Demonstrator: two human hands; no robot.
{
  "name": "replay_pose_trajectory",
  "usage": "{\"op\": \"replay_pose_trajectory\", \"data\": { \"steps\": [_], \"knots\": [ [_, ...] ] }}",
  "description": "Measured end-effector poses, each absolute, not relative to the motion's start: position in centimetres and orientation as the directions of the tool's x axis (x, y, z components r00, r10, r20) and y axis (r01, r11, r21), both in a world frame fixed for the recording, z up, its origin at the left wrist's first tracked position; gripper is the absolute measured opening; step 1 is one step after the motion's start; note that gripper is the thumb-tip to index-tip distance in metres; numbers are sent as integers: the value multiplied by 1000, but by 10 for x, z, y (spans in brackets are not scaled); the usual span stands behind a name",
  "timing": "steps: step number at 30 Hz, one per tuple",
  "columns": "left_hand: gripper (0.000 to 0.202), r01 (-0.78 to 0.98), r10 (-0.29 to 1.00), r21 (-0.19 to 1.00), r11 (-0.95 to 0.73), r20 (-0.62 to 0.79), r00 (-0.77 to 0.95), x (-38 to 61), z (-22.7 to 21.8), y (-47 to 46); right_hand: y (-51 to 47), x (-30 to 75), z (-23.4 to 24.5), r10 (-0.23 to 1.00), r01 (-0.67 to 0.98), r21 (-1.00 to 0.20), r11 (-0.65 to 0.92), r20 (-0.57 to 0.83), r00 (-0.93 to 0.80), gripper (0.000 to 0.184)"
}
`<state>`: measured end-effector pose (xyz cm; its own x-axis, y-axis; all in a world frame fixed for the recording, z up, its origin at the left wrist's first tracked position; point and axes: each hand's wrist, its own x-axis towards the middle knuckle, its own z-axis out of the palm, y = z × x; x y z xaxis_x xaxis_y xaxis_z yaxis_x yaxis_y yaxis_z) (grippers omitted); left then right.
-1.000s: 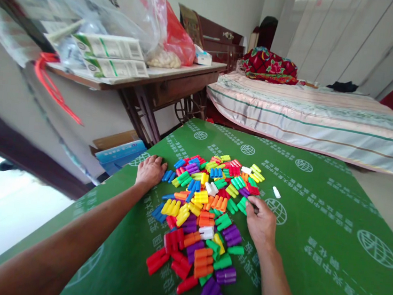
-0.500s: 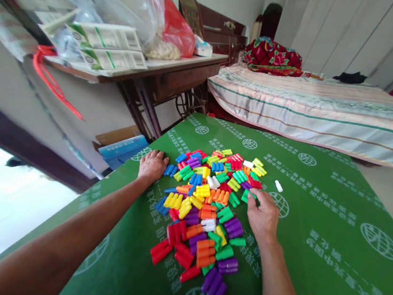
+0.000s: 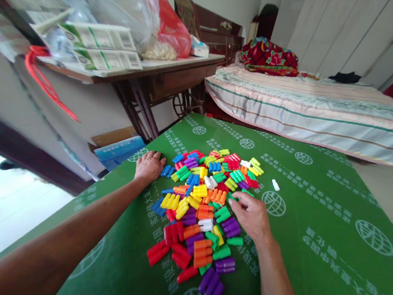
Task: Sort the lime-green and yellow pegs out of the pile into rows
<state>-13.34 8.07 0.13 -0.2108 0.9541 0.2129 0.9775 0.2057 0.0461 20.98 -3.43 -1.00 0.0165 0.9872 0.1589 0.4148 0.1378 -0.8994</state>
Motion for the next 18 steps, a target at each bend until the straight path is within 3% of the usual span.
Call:
{"op": "replay_pose_trajectory", "data": {
  "steps": [6,18],
  "knots": [
    [43,977,954,54,206,209,-213,-134,1,82,-36,204,-5,985,372,-922,108,47,-168,26],
    [44,980,957,22,197,211,-197,-135,3,81,-34,195,-6,974,437,-890,131,34,-222,23]
  ]
}}
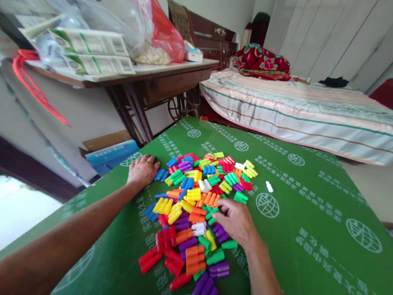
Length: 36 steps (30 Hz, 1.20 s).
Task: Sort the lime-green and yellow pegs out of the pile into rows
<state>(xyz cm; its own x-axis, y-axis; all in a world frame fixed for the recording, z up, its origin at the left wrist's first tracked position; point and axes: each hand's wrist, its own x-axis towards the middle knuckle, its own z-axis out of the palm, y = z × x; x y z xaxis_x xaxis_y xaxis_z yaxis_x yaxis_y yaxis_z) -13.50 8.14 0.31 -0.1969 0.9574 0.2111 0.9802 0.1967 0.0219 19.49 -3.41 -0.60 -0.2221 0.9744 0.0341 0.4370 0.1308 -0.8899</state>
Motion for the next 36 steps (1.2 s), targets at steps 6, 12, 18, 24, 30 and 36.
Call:
{"op": "replay_pose_trajectory", "data": {
  "steps": [6,12,18,24,30,36],
  "knots": [
    [44,981,956,18,191,224,-190,-138,0,84,-32,194,-10,975,442,-888,129,33,-219,24],
    [44,981,958,18,193,213,-192,-136,3,82,-33,203,0,958,491,-866,94,-56,-282,22],
    [44,979,957,25,200,209,-201,-135,3,83,-34,211,4,911,491,-871,23,-184,-370,22],
    [44,979,958,25,203,204,-204,-136,2,84,-35,216,10,884,512,-858,-32,-263,-386,28],
    [44,979,958,33,203,201,-206,-135,3,84,-37,215,19,885,538,-843,21,-235,-403,30],
    [45,978,956,42,206,203,-211,-136,2,84,-34,206,4,930,559,-819,134,-91,-357,30]
  ]
}}
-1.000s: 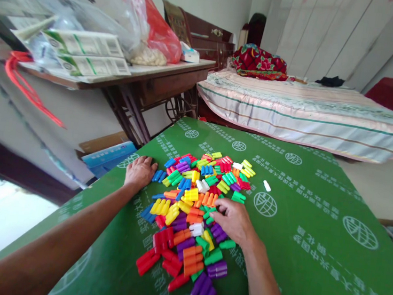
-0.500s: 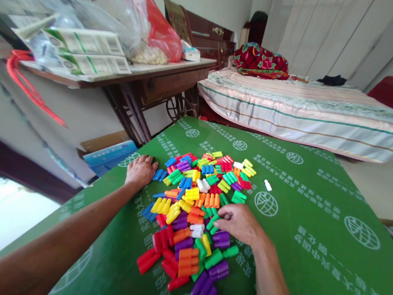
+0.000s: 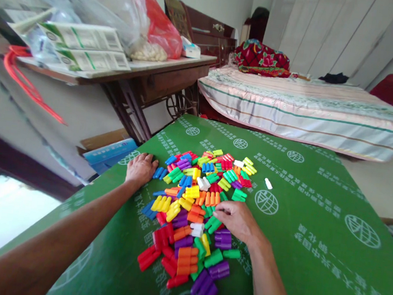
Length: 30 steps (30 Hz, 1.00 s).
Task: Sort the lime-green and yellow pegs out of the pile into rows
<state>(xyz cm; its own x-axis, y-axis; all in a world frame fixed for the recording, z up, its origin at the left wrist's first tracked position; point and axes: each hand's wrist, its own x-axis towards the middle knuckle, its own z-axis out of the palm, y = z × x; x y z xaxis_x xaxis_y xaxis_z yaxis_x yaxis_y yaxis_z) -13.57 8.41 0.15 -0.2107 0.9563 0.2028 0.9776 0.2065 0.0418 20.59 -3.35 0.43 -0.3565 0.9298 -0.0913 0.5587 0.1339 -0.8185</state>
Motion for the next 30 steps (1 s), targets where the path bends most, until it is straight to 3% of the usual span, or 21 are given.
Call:
{"op": "replay_pose_trajectory", "data": {
  "steps": [4,9,17,24,30],
  "knots": [
    [44,978,956,39,204,205,-208,-134,2,83,-34,201,3,941,626,-761,169,-64,-332,35],
    [44,976,956,43,213,195,-218,-132,5,82,-38,195,18,947,776,-612,155,-133,-294,43],
    [46,976,956,49,213,195,-218,-133,3,84,-42,198,37,917,860,-496,118,-278,-287,26],
    [46,976,957,37,214,191,-217,-134,1,85,-49,179,46,942,942,-278,187,-221,-252,16],
    [46,977,958,46,209,189,-214,-133,3,84,-50,170,46,953,954,-259,154,-216,-213,22]
  ]
}}
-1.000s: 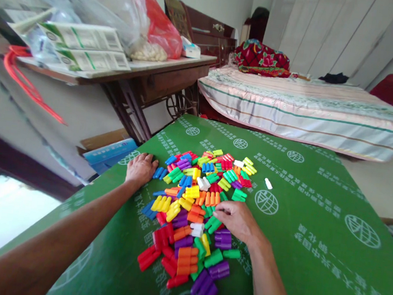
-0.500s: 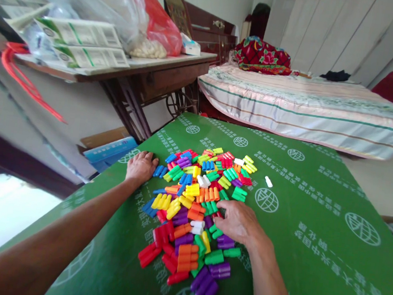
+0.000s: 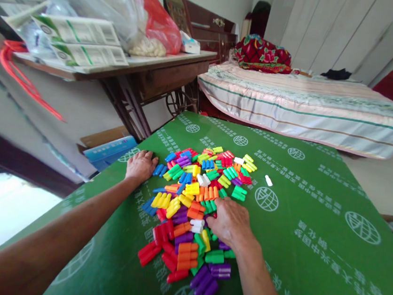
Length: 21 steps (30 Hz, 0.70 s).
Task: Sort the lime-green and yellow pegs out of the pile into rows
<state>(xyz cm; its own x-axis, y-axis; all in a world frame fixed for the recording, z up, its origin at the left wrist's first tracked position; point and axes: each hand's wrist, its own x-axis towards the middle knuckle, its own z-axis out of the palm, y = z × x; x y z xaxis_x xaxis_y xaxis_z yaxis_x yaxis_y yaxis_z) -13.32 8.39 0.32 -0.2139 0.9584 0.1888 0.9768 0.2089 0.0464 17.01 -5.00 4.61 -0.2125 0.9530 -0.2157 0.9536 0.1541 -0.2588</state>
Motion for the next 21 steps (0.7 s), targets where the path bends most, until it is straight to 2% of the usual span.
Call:
{"op": "replay_pose_trajectory", "data": {
  "steps": [17,21],
  "knots": [
    [46,976,958,51,210,190,-216,-132,4,83,-47,183,45,934,931,-328,163,-252,-253,17],
    [47,977,957,52,207,196,-213,-133,3,83,-47,181,43,943,927,-332,177,-214,-256,28]
  ]
}}
